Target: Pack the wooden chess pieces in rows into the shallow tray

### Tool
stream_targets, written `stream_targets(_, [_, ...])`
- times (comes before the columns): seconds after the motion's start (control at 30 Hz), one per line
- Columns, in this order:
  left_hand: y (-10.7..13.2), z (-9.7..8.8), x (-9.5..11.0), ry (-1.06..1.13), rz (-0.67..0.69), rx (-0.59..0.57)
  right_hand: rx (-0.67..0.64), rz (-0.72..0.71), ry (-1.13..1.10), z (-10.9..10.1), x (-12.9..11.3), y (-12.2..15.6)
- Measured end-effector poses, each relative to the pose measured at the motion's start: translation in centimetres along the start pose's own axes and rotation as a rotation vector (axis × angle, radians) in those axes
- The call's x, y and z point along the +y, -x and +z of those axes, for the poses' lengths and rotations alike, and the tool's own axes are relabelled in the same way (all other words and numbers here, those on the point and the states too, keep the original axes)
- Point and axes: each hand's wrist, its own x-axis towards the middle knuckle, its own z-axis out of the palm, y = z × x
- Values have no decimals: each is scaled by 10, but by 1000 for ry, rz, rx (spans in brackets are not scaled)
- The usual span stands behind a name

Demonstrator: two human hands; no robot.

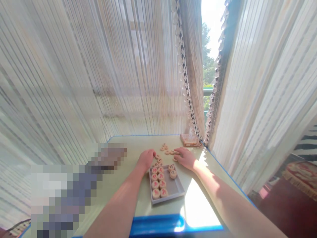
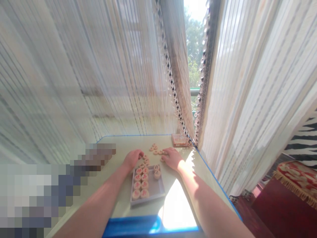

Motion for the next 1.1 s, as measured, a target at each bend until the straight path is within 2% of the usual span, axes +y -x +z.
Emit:
stream_targets(0.1, [-9,-8,7,-65,-112,-152,-15,-34,65,3,-5,3])
stream_targets(0.2, [-21,-16,14,-100,-148,-279,-5,-69,125,6,-7,4])
stream_targets(0.4, [-31,-20,20,-183,-139,-390,-19,-129,109,7,-7,6])
stream_targets(0.5, [-26,-25,15,-120,-103,-421,-15,-117,68,4,-8,7])
stream_targets(0.57, [-20,-30,9,-65,-45,-486,-14,-123,46,2,-10,8])
stream_targets(0.67, [-13,-37,2,9,51,-474,-30,-146,36,1,-12,8])
stream_targets(0.77, [-11,-36,-1,-25,94,-453,-37,-149,22,1,-14,10])
stream_targets(1.03, [-13,-22,3,-157,28,-303,26,-135,-9,-2,-15,18])
stream_targets(1.1, [-11,-23,4,-203,29,-314,47,-146,5,-3,-15,19])
